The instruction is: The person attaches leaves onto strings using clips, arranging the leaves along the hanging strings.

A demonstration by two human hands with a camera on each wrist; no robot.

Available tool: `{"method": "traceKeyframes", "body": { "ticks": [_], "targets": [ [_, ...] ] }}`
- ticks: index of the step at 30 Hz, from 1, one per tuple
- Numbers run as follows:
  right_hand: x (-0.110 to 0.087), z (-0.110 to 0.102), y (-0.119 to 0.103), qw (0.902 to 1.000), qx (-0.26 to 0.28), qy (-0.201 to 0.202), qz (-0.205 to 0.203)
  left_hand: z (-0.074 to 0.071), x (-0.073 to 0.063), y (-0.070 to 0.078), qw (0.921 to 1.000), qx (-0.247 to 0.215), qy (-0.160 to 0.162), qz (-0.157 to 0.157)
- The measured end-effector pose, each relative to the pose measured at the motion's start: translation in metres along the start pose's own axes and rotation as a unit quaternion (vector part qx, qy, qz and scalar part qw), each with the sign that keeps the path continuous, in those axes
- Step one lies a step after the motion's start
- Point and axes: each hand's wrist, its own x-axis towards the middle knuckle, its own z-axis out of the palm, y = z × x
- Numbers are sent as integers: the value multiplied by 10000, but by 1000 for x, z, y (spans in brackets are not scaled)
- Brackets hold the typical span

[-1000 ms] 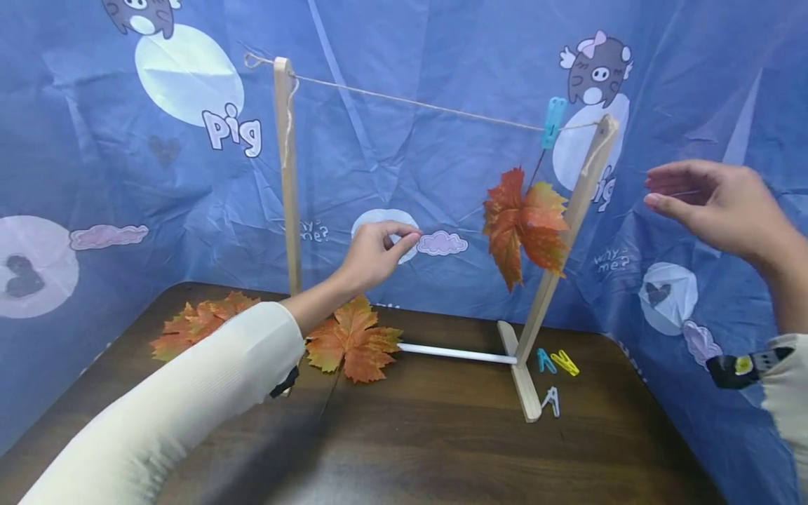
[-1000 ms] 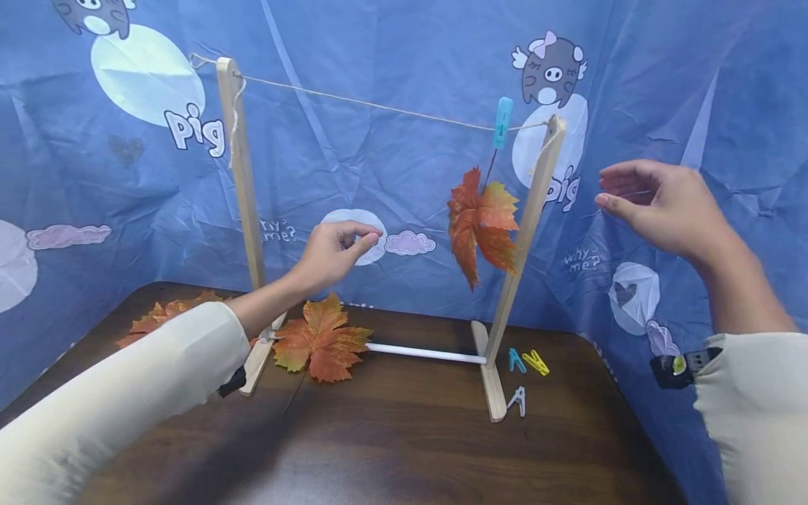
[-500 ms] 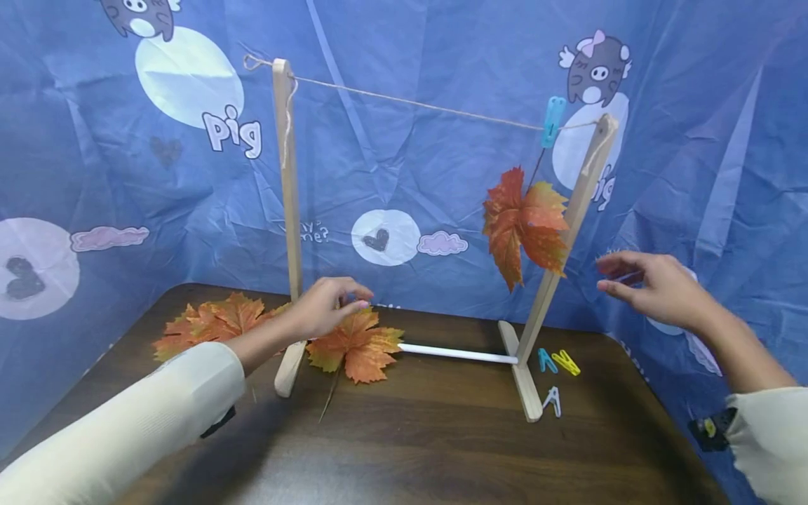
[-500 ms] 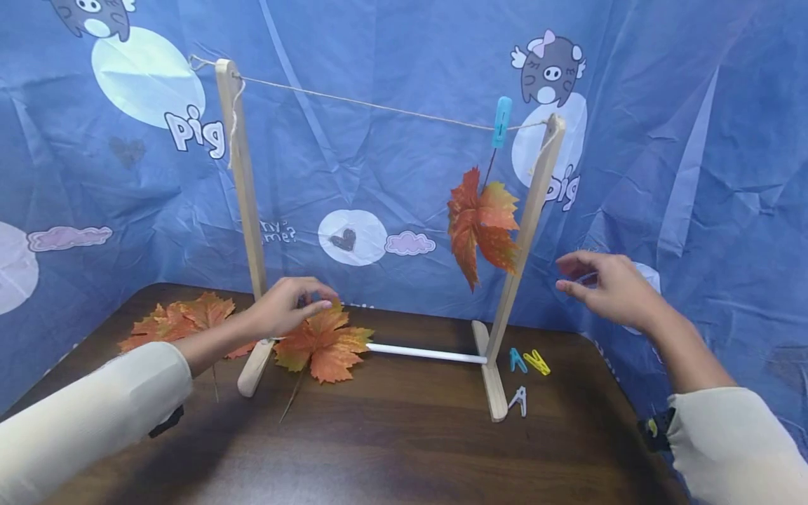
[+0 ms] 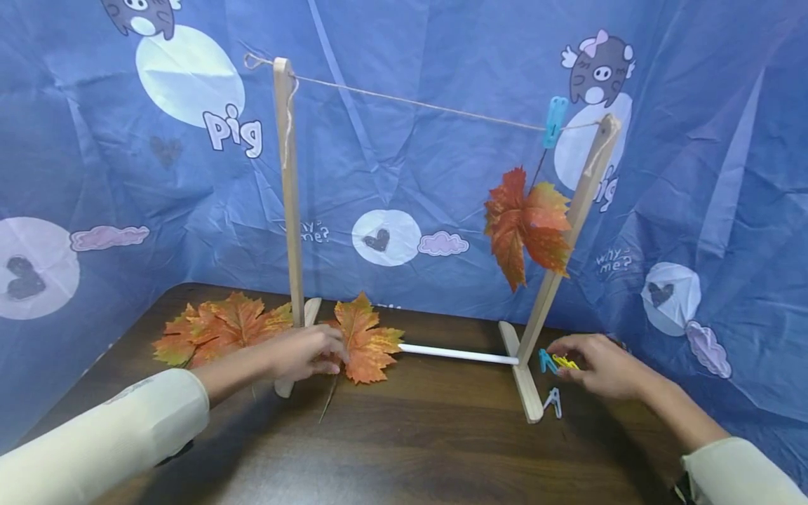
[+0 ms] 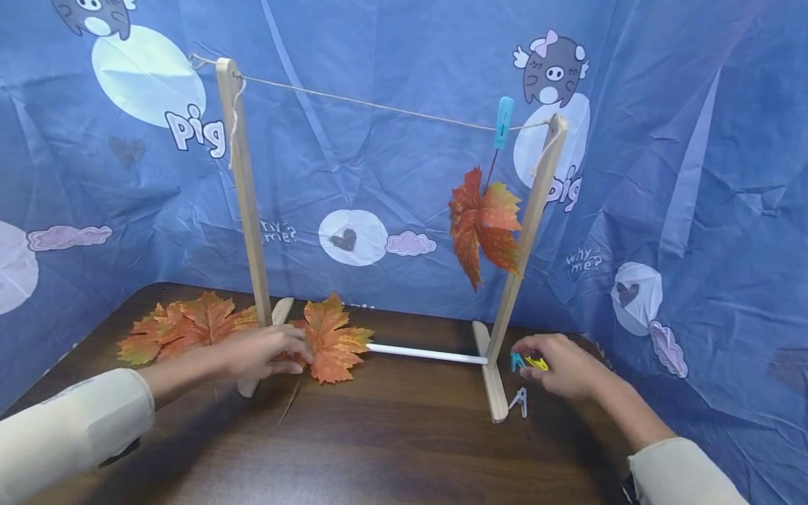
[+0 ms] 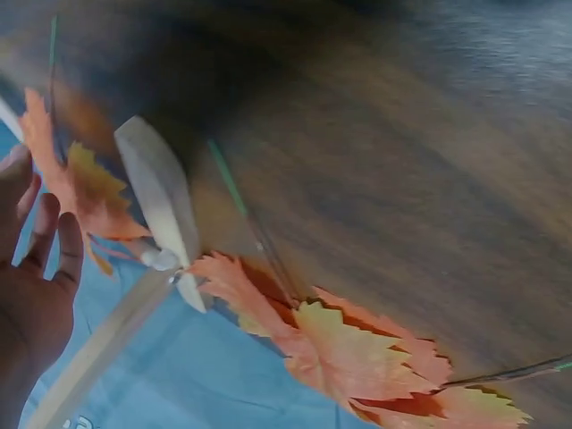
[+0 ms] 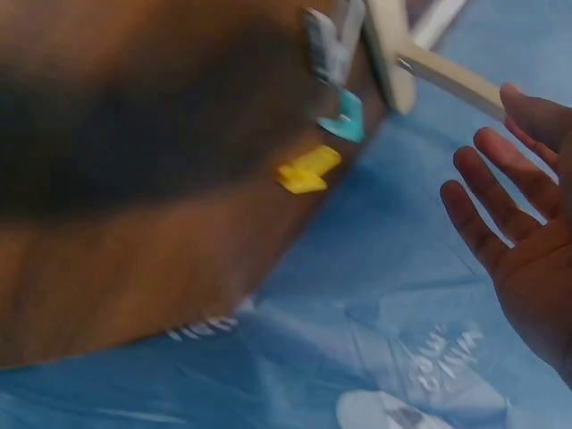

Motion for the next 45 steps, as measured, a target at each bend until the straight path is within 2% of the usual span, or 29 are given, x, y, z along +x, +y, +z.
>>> {"method": "traceKeyframes", "body": {
  "ticks": [2, 5, 9, 13, 17, 19, 26, 36, 40, 45],
  "targets": [
    [-4, 11, 2, 9996, 69, -217, -142, 3, -5, 2, 9995, 179, -142, 212],
    [-8, 25, 4, 9978, 193, -541, -317, 6, -10, 6, 9982, 311, -380, 350],
    [-15, 38, 8, 9955, 416, -765, -366, 12, -13, 8, 9974, 243, -642, 238],
    [-21, 49, 13, 9947, 528, -669, -577, 17, -14, 9, 9971, 203, -721, 101],
    [-22, 56, 15, 9937, 520, -504, -860, 18, -13, 9, 9974, 262, -663, 112],
    [-21, 58, 15, 9939, 499, -506, -847, 18, -13, 10, 9975, 254, -645, 123],
    [-20, 62, 14, 9964, 432, -638, -358, 17, -6, 13, 9981, 93, -579, 204],
    [-20, 63, 14, 9965, 334, -754, 155, 13, 3, 16, 9995, -108, -146, 274],
    [-21, 62, 15, 9961, 335, -793, 172, 14, 7, 15, 9991, -252, 65, 349],
    [-23, 61, 15, 9967, 229, -771, -57, 13, 9, 17, 9986, -407, 207, 270]
  ]
}}
